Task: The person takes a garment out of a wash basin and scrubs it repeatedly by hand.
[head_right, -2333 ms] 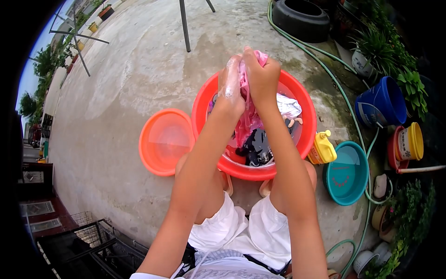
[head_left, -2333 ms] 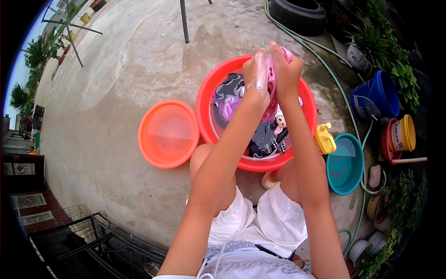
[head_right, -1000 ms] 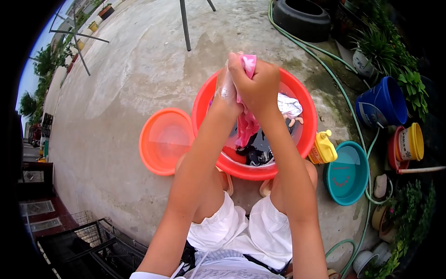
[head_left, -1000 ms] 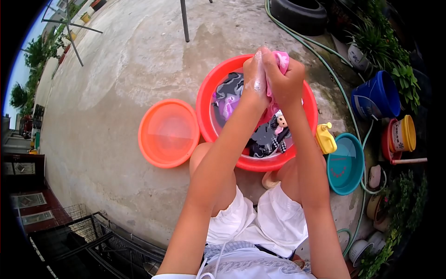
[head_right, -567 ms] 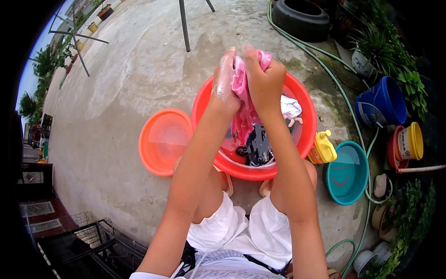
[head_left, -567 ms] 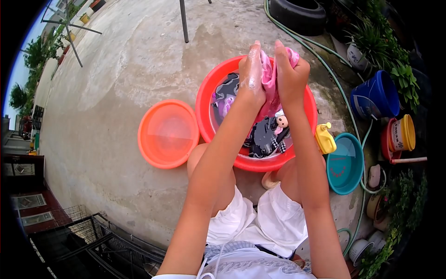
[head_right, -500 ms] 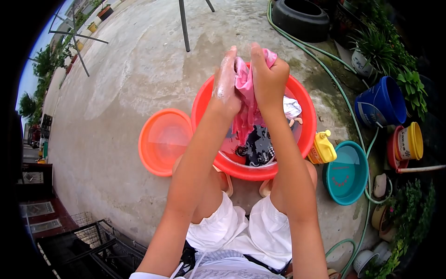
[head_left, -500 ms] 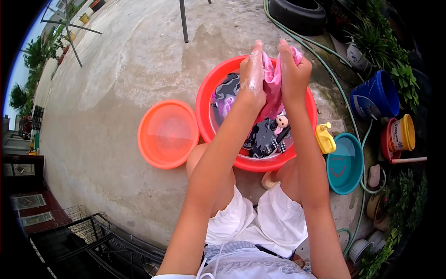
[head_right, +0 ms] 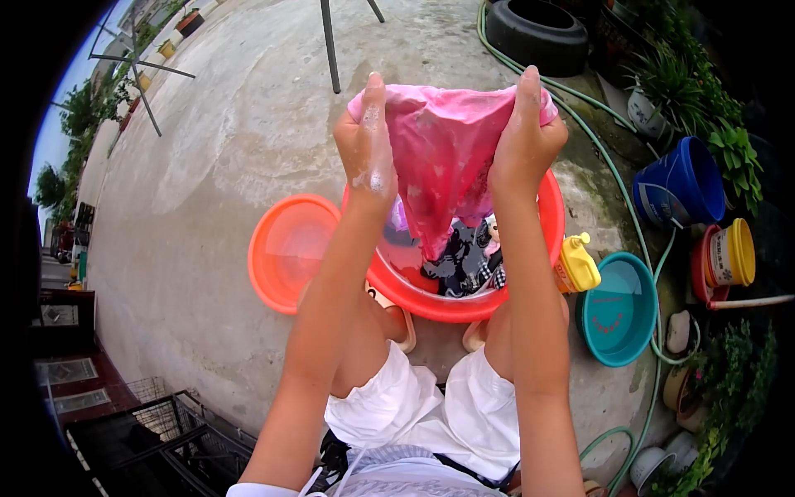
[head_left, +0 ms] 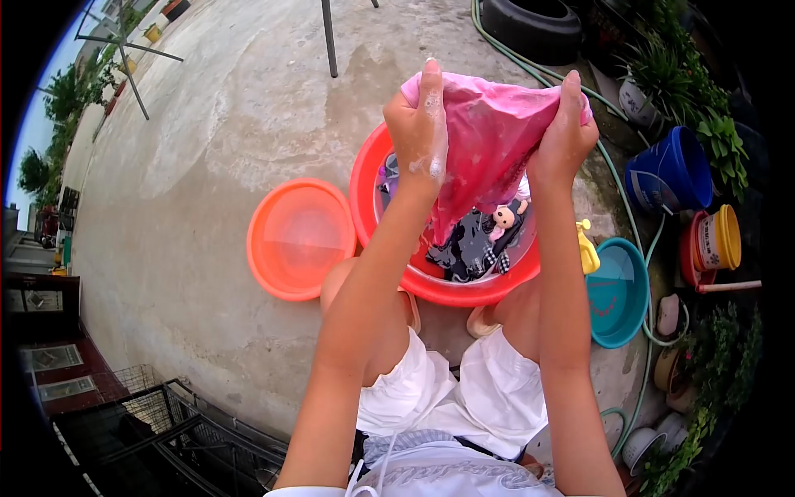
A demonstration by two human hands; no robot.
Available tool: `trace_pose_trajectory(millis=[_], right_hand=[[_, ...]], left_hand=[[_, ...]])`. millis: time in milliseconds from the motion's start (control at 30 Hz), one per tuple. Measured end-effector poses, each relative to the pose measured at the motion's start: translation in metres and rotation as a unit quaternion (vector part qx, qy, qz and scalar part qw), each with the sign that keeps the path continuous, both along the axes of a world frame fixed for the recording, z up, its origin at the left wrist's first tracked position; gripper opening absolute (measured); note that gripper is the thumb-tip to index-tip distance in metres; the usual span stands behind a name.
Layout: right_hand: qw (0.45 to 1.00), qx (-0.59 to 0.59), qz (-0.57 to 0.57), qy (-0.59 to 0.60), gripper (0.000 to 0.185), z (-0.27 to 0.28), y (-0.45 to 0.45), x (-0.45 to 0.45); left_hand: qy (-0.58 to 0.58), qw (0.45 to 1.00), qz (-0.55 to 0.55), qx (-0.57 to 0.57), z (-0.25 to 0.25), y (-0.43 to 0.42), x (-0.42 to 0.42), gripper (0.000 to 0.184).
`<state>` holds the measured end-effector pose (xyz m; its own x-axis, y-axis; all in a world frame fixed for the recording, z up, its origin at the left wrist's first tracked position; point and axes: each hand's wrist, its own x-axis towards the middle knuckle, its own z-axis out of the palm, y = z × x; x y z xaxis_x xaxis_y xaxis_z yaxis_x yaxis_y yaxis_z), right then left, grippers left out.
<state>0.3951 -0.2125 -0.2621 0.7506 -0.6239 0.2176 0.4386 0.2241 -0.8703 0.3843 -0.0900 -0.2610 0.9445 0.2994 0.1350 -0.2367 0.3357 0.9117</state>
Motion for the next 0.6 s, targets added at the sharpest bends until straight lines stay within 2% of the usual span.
trace_pose_trajectory(millis=[133,233,333,367,433,467,567,600], right_hand=[[0.999,-0.018,-0.029,-0.021,0.041,0.001,0.006,-0.006],[0.999,-0.034,-0.018,-0.032,0.042,0.001,0.017,-0.018],[0.994,-0.050,0.091,-0.029,0.039,0.003,0.035,-0.042],[0.989,-0.063,0.127,-0.033,0.037,0.003,0.040,-0.047],[0.968,-0.194,0.142,-0.075,0.032,-0.008,0.044,-0.051],[0.941,-0.299,0.100,-0.120,0.029,-0.012,0.041,-0.047],[0.947,-0.312,0.049,-0.057,0.032,-0.011,0.035,-0.033],[0.959,-0.278,0.059,-0.007,0.037,-0.016,0.026,-0.025]], left_hand=[[-0.081,0.973,0.081,0.198,-0.006,0.003,0.006,0.042],[-0.113,0.951,0.127,0.260,-0.013,0.001,0.011,0.040],[-0.036,0.963,0.099,0.247,-0.016,0.002,0.017,0.044],[0.006,0.975,0.044,0.217,-0.017,0.000,0.017,0.044],[0.089,0.982,-0.067,0.153,-0.018,-0.010,0.015,0.045],[0.113,0.981,-0.124,0.100,-0.031,-0.013,0.016,0.039],[0.156,0.949,-0.221,-0.160,-0.032,-0.027,0.000,0.031],[0.182,0.949,-0.219,-0.139,-0.025,-0.028,-0.008,0.024]])
